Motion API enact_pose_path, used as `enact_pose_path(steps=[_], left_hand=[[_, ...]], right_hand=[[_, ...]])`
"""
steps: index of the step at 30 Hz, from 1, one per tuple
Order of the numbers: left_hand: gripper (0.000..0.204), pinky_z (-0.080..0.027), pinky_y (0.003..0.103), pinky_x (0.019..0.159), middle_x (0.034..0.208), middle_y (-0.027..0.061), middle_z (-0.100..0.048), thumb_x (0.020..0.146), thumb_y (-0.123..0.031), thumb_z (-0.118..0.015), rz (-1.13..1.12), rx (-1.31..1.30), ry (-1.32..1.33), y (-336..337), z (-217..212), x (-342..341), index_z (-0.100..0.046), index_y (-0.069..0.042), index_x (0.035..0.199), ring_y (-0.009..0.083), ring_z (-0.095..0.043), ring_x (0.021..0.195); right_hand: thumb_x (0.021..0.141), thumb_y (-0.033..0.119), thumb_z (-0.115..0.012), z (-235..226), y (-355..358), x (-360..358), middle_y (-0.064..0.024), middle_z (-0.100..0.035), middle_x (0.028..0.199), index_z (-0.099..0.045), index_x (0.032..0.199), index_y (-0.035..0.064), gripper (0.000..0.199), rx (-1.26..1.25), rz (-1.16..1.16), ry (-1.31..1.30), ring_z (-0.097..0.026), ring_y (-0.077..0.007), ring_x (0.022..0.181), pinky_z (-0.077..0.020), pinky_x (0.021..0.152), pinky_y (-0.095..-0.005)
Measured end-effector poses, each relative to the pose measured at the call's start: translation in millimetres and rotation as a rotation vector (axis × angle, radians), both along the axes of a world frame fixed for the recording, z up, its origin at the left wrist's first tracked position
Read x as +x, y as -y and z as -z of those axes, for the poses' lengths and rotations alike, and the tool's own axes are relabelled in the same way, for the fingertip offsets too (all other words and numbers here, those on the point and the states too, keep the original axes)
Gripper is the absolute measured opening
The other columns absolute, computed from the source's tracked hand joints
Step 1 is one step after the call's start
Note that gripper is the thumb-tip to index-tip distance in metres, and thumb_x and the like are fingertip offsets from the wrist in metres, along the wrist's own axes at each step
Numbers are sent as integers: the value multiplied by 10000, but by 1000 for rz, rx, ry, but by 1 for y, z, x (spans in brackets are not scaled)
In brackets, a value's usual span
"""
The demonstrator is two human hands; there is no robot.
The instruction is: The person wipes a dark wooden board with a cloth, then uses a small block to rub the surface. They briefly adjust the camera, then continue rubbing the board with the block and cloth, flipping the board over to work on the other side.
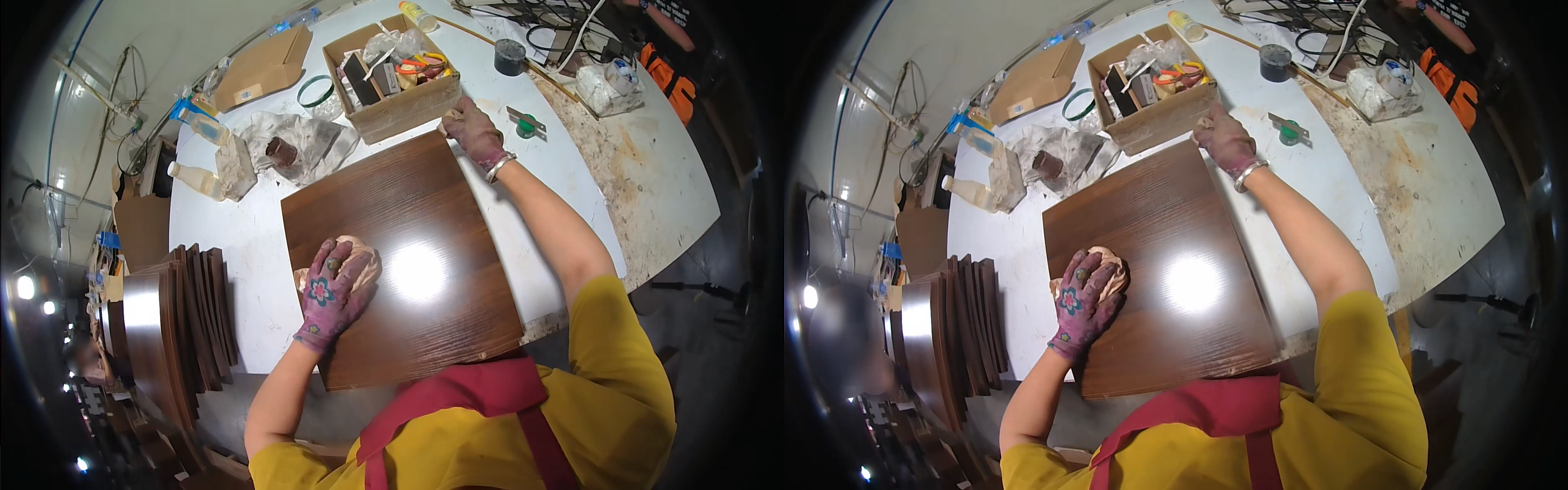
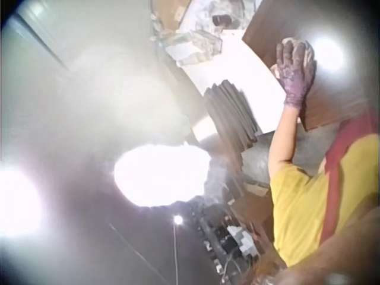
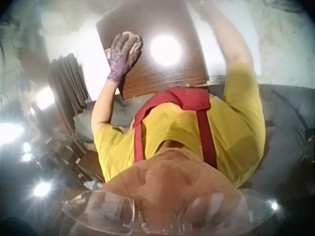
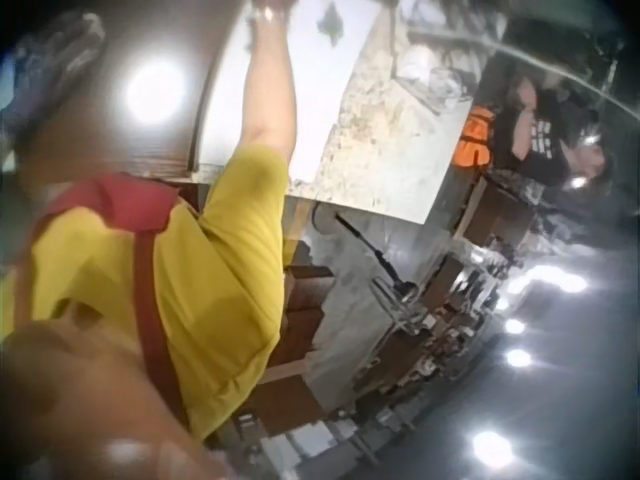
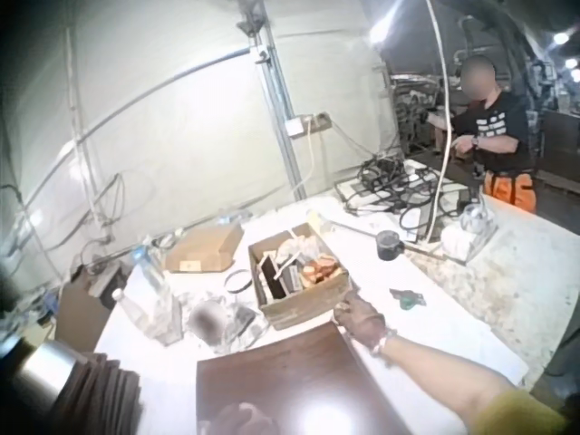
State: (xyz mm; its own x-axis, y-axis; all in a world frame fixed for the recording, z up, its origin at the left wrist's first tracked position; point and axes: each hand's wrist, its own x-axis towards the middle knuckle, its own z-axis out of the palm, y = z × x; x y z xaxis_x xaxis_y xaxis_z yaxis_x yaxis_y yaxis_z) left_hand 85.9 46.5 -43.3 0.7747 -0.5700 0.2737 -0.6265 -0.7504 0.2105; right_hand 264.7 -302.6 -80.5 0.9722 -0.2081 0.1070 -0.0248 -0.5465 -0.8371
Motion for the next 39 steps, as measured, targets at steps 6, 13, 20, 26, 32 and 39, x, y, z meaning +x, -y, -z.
enact_pose_path(steps=[6, 13, 20, 26, 32, 39], left_hand=[[503, -382, 508, 1045, 1323, 140, -532, 787, -207, -713, -14, -2, -1, 2, 0, -2, -594, -136, 1271, 400, -437, 1289], [493, -381, 492, 1058, 1333, 135, -538, 798, -201, -708, -34, -13, 19, 3, -2, -6, -601, -134, 1275, 386, -440, 1298], [509, -365, 485, 1088, 1358, 153, -516, 832, -204, -686, 1, -60, 6, -1, -1, -6, -565, -129, 1320, 387, -413, 1317], [485, -361, 455, 1094, 1361, 137, -529, 886, -206, -629, 31, -59, 34, -1, 3, -8, -535, -116, 1354, 360, -440, 1299], [459, -387, 447, 1064, 1352, 148, -542, 926, -262, -580, 76, -53, 1, -8, -9, -21, -530, -96, 1351, 362, -480, 1255], [471, -394, 452, 1055, 1292, 156, -580, 900, -288, -600, 136, -82, 54, -18, 1, -50, -550, -100, 1330, 354, -510, 1206]], right_hand=[[841, 299, -640, -13, 0, -51, -156, -683, 903, -519, 1081, 26, 382, 16, -52, -71, -669, -302, 865, -499, 794, -401], [870, 312, -618, -31, -4, -155, -144, -687, 847, -529, 1017, 8, 350, 11, -29, -83, -678, -286, 819, -503, 772, -391], [876, 283, -606, -41, -13, -255, -176, -656, 879, -526, 1018, -5, 331, -144, 86, -137, -649, -295, 804, -500, 734, -387], [868, 232, -607, -45, -26, -349, -129, -642, 828, -527, 1012, 2, 283, -234, 215, -81, -624, -251, 747, -487, 682, -357], [859, 254, -613, -68, -52, -427, -197, -652, 915, -568, 1025, 18, 292, -173, 396, -223, -650, -319, 864, -501, 760, -388], [848, 221, -661, -32, -71, -450, -150, -641, 1032, -558, 1192, 7, 418, 47, 573, 172, -633, -243, 910, -499, 815, -361]])
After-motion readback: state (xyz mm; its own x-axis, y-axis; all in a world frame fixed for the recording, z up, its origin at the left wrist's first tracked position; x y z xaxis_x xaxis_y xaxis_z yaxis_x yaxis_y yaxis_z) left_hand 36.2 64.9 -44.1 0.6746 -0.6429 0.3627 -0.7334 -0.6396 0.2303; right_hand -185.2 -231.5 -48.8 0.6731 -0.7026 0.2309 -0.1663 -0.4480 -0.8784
